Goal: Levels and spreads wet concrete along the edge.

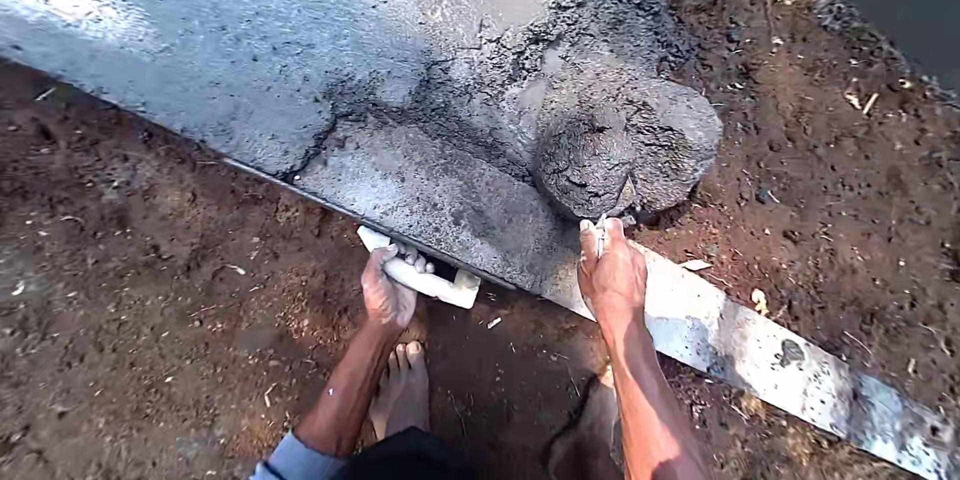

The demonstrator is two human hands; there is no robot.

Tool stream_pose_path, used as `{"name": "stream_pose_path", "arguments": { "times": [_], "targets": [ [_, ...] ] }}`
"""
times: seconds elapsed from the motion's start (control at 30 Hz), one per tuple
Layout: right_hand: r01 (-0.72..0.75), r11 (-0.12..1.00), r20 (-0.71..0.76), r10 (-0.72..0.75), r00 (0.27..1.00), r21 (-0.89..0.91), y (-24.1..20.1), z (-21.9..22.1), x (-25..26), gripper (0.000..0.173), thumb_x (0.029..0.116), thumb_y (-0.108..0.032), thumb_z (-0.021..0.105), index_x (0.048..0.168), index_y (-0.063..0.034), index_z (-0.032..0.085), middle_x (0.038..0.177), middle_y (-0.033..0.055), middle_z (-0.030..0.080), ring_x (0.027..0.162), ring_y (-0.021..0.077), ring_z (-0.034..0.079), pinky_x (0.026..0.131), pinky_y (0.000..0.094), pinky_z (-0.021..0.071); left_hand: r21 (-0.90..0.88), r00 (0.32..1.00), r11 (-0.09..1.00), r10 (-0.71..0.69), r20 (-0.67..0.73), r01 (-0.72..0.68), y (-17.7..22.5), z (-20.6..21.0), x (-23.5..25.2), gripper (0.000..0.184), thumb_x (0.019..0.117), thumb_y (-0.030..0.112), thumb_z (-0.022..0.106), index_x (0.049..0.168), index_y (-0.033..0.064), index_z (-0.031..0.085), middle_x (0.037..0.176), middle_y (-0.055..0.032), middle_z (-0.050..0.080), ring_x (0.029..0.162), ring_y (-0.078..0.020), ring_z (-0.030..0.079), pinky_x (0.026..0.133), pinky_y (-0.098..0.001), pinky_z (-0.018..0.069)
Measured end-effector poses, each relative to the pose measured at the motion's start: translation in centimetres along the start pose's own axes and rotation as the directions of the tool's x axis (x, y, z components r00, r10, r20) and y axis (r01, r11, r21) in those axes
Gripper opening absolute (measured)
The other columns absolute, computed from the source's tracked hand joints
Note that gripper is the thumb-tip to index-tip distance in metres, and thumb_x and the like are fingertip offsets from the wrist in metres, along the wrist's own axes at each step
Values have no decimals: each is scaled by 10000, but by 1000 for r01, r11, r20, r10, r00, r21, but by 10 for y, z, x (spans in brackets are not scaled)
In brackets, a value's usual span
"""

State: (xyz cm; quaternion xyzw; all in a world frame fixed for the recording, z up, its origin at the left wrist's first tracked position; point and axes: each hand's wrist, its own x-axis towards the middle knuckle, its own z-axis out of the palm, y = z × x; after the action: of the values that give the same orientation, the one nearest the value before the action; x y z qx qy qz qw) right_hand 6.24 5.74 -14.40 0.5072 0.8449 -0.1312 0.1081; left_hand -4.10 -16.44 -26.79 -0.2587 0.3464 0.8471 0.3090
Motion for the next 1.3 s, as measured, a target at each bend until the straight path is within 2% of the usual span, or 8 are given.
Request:
{"name": "stream_pose_path", "arguments": {
  "times": [0.17,0.3,0.4,0.5,0.67,0.93,1.1,1.3],
  "targets": [
    [207,977,64,-204,977,-43,-55,19,-24,447,1088,-315,477,1340,28,610,1127,274,708,971,451,720,828,618,551,-28,999,999,-19,-45,18,2,2,-1,352,1006,178,288,767,135,544,615,-2,572,547,-151,592,595,-334,565],
    [360,924,-92,-350,932,127,-57,13,-26,410,1061,-313,505,1247,23,647,1011,225,717,841,383,724,728,576,569,-32,999,999,-21,-41,20,3,1,0,349,1004,179,294,773,133,551,617,-8,572,551,-155,592,597,-337,562],
    [34,846,116,-112,987,531,-28,-3,-26,337,1117,-265,377,1193,-49,625,705,6,565,529,96,552,494,284,502,-43,998,999,-30,-51,28,3,1,-1,321,997,164,305,785,133,544,624,-5,568,549,-152,587,597,-338,563],
    [-373,571,439,25,898,731,-17,5,-31,371,1147,-313,306,1083,-60,570,561,-31,446,365,66,418,338,231,428,-73,999,997,-12,-36,10,1,-1,-1,339,1016,222,291,817,121,547,633,-18,569,547,-163,588,581,-347,565],
    [-311,714,586,-169,792,627,-69,15,-21,383,1144,-359,314,1105,-72,564,599,-12,458,388,95,438,361,258,453,-133,999,991,20,35,-15,4,-6,0,554,1083,465,212,928,82,582,668,-57,571,558,-198,584,565,-374,561],
    [119,934,666,-325,671,336,-137,15,1,400,1135,-408,342,1149,-83,576,696,37,506,502,138,518,494,303,495,-143,1000,990,7,7,-6,2,-3,0,562,1099,448,192,902,79,568,645,-42,557,541,-184,574,555,-352,554],
    [550,830,688,-453,567,93,-160,-7,13,405,1129,-389,373,1166,-66,614,901,163,638,848,311,654,773,518,517,-171,1000,985,-2,7,4,2,-2,0,584,1108,448,176,914,63,570,643,-59,565,527,-191,576,542,-353,558],
    [564,823,691,-449,567,72,-121,-14,24,400,1120,-411,386,986,-98,596,772,87,556,755,245,588,712,477,469,-157,1000,988,2,29,2,3,-6,1,567,1100,453,198,910,74,574,650,-46,562,545,-190,577,569,-358,559]
  ]
}}
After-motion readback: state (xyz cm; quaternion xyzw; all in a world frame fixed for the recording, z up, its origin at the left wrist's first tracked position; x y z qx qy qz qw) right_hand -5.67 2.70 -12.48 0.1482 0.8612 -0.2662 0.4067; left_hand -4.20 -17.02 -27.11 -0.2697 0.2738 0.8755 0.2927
